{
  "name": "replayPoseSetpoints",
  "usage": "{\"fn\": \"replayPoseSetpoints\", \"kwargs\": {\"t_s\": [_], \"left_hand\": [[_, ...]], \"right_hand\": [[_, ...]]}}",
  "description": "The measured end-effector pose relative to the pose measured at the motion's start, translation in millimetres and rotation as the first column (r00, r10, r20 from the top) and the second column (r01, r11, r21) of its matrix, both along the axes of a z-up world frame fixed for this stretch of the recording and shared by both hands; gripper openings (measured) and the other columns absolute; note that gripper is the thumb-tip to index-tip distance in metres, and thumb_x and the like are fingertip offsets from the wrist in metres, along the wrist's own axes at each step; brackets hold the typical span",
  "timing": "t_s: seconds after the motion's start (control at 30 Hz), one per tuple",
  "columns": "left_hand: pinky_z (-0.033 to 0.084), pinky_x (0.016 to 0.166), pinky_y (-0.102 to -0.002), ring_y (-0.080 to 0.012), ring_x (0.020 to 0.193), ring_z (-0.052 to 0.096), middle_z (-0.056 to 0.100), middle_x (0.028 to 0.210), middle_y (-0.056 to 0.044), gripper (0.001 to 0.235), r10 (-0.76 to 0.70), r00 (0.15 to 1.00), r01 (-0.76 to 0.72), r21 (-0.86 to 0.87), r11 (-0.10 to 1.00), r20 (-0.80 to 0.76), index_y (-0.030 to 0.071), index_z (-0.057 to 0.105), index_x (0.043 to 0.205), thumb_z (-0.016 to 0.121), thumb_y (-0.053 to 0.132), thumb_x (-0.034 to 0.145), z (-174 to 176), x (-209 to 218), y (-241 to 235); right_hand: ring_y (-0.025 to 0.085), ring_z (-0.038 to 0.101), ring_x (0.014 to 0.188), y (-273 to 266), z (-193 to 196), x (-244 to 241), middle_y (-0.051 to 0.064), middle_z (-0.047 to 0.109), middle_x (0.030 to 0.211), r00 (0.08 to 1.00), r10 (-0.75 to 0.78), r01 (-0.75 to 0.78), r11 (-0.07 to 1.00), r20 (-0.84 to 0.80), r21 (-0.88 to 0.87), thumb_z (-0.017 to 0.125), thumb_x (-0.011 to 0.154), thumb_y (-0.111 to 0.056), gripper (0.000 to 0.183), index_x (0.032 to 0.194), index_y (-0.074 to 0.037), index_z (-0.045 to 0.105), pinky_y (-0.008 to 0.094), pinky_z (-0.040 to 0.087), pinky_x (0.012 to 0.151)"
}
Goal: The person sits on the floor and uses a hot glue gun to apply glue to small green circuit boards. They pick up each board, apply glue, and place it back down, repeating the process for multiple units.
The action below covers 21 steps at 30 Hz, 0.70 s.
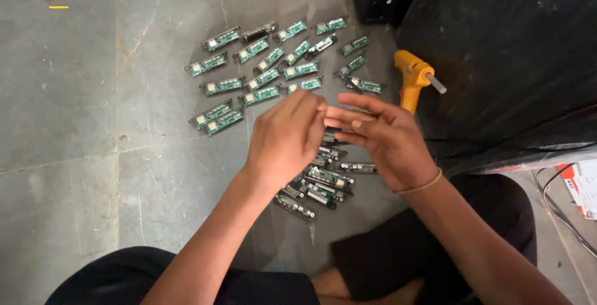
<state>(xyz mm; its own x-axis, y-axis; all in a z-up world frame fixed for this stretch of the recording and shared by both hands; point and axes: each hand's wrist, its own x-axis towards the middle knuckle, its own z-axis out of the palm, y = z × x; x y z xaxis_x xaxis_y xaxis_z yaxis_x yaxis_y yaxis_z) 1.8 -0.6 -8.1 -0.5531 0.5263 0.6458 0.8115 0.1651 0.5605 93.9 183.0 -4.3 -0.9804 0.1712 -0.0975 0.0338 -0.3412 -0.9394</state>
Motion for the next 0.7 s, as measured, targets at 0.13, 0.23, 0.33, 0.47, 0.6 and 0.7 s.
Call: {"fn": "replayPoseSetpoints", "kwargs": {"t_s": [0.13, 0.23, 0.33, 0.47, 0.6, 0.7], "left_hand": [[0.054, 0.069, -0.039, -0.0277, 0.079, 0.07, 0.065, 0.094, -0.011, 0.004, 0.024, 0.992, -0.028, 0.036, 0.999, 0.123, 0.004, 0.061, 0.102, 0.062, 0.004, 0.098, -9.7, -11.9, -1.3], [0.054, 0.068, -0.041, -0.0292, 0.075, 0.07, 0.068, 0.091, -0.011, 0.006, 0.118, 0.985, -0.11, -0.073, 0.991, 0.124, 0.006, 0.065, 0.101, 0.063, 0.011, 0.1, -25.3, -31.5, -7.5], [0.053, 0.07, -0.047, -0.0359, 0.08, 0.069, 0.071, 0.09, -0.014, 0.012, 0.234, 0.971, -0.217, -0.224, 0.95, 0.048, 0.006, 0.068, 0.099, 0.067, 0.018, 0.101, -43.6, -56.0, -27.6], [0.053, 0.073, -0.051, -0.0393, 0.085, 0.069, 0.072, 0.089, -0.016, 0.015, 0.345, 0.934, -0.28, -0.401, 0.872, 0.098, 0.006, 0.07, 0.101, 0.065, 0.011, 0.088, -68.7, -84.2, -57.2], [0.054, 0.079, -0.052, -0.0418, 0.092, 0.067, 0.072, 0.097, -0.019, 0.014, 0.468, 0.871, -0.3, -0.587, 0.752, 0.154, 0.008, 0.074, 0.095, 0.068, 0.014, 0.085, -92.7, -97.3, -66.1], [0.053, 0.082, -0.054, -0.0426, 0.095, 0.067, 0.072, 0.099, -0.02, 0.015, 0.501, 0.857, -0.294, -0.685, 0.667, 0.119, 0.01, 0.075, 0.1, 0.065, 0.018, 0.092, -100.0, -101.8, -69.1]], "right_hand": [[0.03, 0.072, 0.113, 3.7, -2.2, -2.8, 0.022, 0.071, 0.123, 0.999, -0.032, 0.032, 0.999, 0.016, 0.037, 0.055, 0.096, -0.002, 0.041, 0.136, 0.007, 0.056, 0.039, 0.057, 0.096], [0.03, 0.072, 0.111, 12.1, -9.8, -3.9, 0.022, 0.072, 0.121, 0.999, -0.046, 0.045, 0.998, 0.02, 0.031, 0.056, 0.096, -0.003, 0.038, 0.134, 0.005, 0.057, 0.038, 0.058, 0.095], [0.029, 0.073, 0.108, 23.7, -20.2, -8.5, 0.022, 0.072, 0.119, 0.996, -0.075, 0.073, 0.996, 0.046, 0.045, 0.057, 0.096, -0.003, 0.035, 0.13, 0.004, 0.059, 0.038, 0.058, 0.092], [0.026, 0.073, 0.101, 45.9, -30.9, -14.2, 0.019, 0.074, 0.113, 0.984, -0.147, 0.136, 0.984, 0.097, 0.112, 0.055, 0.096, -0.005, 0.031, 0.126, 0.002, 0.062, 0.035, 0.059, 0.088], [0.024, 0.073, 0.095, 64.9, -39.0, -17.3, 0.017, 0.074, 0.106, 0.972, -0.214, 0.198, 0.97, 0.101, 0.144, 0.052, 0.099, -0.005, 0.026, 0.121, 0.002, 0.063, 0.034, 0.059, 0.086], [0.022, 0.073, 0.09, 74.8, -45.7, -18.6, 0.015, 0.074, 0.101, 0.93, -0.322, 0.277, 0.931, 0.176, 0.237, 0.052, 0.098, -0.005, 0.025, 0.12, 0.0, 0.063, 0.033, 0.059, 0.082]]}}
